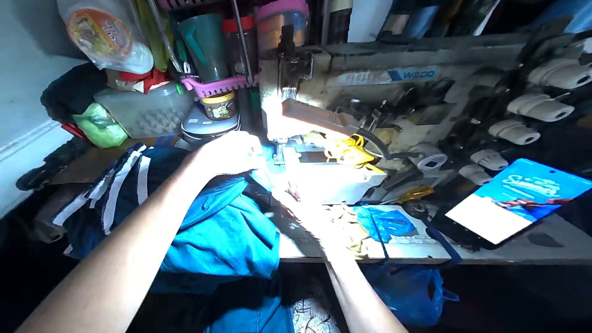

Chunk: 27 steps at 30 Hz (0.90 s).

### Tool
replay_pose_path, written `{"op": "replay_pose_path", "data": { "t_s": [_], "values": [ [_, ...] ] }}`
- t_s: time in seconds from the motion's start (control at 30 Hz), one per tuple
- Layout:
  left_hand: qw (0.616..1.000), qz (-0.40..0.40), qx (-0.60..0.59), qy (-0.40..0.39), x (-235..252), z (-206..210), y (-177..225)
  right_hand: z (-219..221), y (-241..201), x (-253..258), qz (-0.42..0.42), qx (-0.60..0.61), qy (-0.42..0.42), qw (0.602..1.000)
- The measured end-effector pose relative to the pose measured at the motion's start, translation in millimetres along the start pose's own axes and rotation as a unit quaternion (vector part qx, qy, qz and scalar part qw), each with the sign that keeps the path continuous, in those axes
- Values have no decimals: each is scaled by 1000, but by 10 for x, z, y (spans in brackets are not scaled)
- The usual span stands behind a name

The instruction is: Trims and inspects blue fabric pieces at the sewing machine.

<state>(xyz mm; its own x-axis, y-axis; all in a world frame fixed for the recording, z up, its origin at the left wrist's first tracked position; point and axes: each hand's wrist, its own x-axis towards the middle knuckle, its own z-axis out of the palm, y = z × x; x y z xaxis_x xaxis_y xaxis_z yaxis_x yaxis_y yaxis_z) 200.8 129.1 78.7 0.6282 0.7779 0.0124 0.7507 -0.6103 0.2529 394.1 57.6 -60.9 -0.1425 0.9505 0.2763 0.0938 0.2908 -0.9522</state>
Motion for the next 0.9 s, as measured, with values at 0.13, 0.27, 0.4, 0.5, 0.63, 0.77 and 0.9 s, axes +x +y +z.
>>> {"op": "replay_pose_path", "data": {
  "t_s": [0.13, 0.27, 0.4, 0.5, 0.63, 0.77, 0.9],
  "values": [
    [993, -111, 10, 40, 192, 391, 75, 50, 18, -13, 3, -55, 3, 998],
    [984, -111, 40, 133, 317, 664, 142, 85, -72, -54, 12, -88, -17, 996],
    [972, -132, 88, 174, 426, 691, 45, 32, -169, -176, 20, -78, 18, 997],
    [956, -224, 26, 187, 377, 543, -212, -117, -192, -294, 14, -178, 100, 979],
    [944, -185, 1, 274, 110, 520, -530, -232, -249, -301, 22, -277, 115, 954],
    [947, -138, -33, 288, -276, 375, -328, -169, -328, -137, -98, -433, 116, 888],
    [965, -61, -133, 218, -725, 323, 3, -19, -334, 123, -196, -485, 122, 843]
  ]
}}
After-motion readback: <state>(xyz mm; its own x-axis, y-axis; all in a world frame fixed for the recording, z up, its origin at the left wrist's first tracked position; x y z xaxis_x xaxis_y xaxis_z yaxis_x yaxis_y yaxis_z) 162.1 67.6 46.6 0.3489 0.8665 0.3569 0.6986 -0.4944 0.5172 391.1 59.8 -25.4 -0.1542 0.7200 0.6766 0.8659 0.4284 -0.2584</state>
